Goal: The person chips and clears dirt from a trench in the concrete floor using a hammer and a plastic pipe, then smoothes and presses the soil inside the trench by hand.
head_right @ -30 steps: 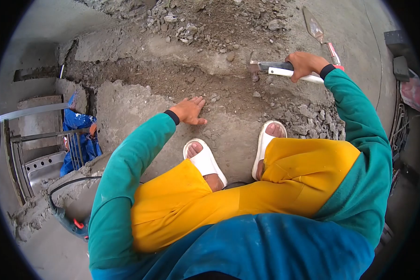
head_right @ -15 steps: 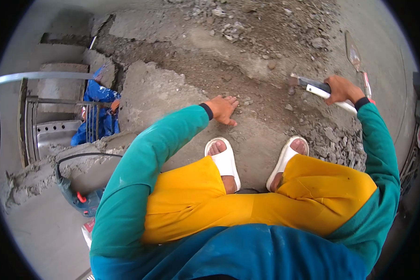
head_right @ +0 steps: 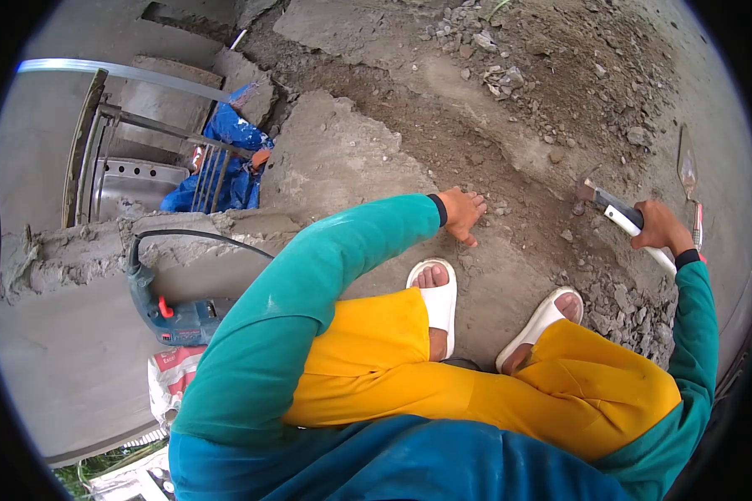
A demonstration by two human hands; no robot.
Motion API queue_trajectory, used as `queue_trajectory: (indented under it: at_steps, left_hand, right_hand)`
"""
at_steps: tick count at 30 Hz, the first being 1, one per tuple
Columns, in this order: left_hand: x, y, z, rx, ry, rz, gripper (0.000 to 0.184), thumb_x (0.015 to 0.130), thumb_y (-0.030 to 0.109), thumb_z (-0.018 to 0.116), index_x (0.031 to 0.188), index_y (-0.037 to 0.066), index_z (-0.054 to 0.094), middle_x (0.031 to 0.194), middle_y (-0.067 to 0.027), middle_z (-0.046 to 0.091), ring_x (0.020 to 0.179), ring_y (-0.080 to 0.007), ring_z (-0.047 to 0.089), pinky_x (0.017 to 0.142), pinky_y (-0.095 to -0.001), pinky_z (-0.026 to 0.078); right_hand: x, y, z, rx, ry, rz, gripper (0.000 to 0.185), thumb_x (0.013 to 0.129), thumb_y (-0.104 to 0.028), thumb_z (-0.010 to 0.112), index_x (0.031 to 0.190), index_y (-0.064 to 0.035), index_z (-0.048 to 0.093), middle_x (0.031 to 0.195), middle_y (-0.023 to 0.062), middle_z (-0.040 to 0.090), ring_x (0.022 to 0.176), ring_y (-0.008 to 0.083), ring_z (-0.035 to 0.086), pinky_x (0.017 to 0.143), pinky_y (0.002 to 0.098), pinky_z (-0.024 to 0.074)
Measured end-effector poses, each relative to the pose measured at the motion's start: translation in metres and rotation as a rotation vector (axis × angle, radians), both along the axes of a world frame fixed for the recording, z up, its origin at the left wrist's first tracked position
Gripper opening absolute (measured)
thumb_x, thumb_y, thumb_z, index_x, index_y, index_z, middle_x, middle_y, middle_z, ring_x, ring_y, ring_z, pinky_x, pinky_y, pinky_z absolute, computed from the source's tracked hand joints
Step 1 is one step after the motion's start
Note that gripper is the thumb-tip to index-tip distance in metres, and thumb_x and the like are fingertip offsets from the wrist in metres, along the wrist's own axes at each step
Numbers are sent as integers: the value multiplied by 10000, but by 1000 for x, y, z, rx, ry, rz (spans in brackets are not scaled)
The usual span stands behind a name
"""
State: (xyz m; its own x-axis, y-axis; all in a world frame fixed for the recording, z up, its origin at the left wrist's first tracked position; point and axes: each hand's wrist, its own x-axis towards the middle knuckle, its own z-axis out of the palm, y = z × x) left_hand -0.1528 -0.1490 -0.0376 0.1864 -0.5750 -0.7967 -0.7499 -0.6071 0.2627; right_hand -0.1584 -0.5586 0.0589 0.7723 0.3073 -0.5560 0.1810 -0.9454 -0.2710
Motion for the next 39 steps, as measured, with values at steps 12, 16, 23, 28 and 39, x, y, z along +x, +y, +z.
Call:
queue_trajectory:
  at_steps: [12,16,23,28,39]
  left_hand:
    - [13,11,-3,-27,-16,54,907,762,630,529,1362,-14,313,1438,-198,274,1324,-324,289,1038,-453,309]
    - [76,53,-3,-28,-91,363,777,761,595,560,1208,-34,478,1248,-221,503,1155,-350,488,954,-406,409]
    - [154,157,69,159,-440,659,871,789,649,497,1273,-71,411,1266,-235,488,1166,-362,482,951,-427,410]
    - [154,184,75,335,-449,737,903,806,643,472,1337,-73,330,1323,-234,435,1203,-364,451,986,-426,386]
    - [171,171,63,252,-524,794,745,775,631,521,1221,34,538,1289,-152,503,1177,-319,490,966,-413,412]
  right_hand:
    - [-1,5,7,-16,21,-29,441,443,-226,713,787,34,623,742,232,626,732,379,614,703,408,492]
    - [-1,1,2,0,20,-32,440,442,-227,715,787,31,622,748,231,626,733,381,612,702,415,490]
    - [-1,6,10,-41,34,-23,439,445,-234,713,785,28,623,760,233,626,742,386,609,703,419,488]
    - [0,4,6,-32,28,-18,453,444,-233,717,802,31,627,763,237,626,743,388,610,713,418,488]
    - [-1,1,2,-31,9,-21,454,434,-237,716,774,43,605,752,243,614,747,392,601,712,424,481]
